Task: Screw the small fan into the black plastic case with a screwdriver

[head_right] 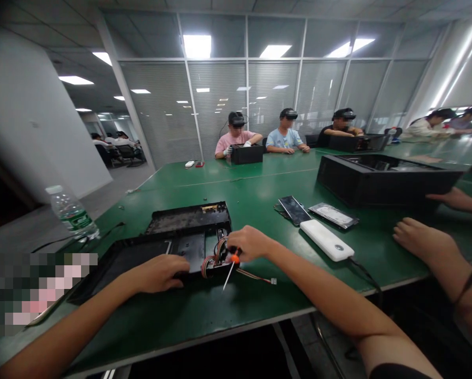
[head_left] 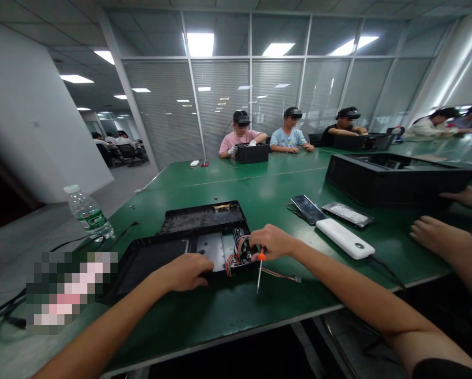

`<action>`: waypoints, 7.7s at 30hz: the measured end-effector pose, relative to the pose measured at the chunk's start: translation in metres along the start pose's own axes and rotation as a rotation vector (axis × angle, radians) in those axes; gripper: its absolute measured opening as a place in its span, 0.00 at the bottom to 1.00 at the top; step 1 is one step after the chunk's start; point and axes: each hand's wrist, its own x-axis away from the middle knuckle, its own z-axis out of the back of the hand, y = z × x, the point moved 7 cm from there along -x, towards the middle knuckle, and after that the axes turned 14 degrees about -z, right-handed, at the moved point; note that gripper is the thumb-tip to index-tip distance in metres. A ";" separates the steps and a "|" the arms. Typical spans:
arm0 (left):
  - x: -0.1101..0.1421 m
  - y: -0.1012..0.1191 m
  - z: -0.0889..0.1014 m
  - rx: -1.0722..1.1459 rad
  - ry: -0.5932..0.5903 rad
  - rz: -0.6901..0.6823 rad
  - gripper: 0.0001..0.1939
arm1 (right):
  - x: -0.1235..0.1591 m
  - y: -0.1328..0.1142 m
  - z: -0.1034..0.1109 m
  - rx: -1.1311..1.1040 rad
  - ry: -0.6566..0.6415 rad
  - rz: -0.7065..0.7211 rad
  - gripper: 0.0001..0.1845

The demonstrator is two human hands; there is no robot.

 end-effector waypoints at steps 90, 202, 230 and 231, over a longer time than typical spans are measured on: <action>-0.126 -0.095 0.012 0.155 0.507 -0.071 0.09 | 0.002 0.077 -0.018 -1.192 0.029 -0.587 0.24; -0.072 -0.184 -0.006 0.108 0.085 0.100 0.11 | 0.045 -0.029 -0.024 -0.076 0.084 -0.030 0.09; 0.018 0.019 0.006 -0.194 0.035 -0.156 0.07 | 0.047 0.035 0.012 -0.158 0.405 -0.150 0.21; 0.017 0.021 0.001 -0.190 0.022 -0.153 0.07 | 0.042 0.021 0.007 -0.156 0.355 -0.087 0.23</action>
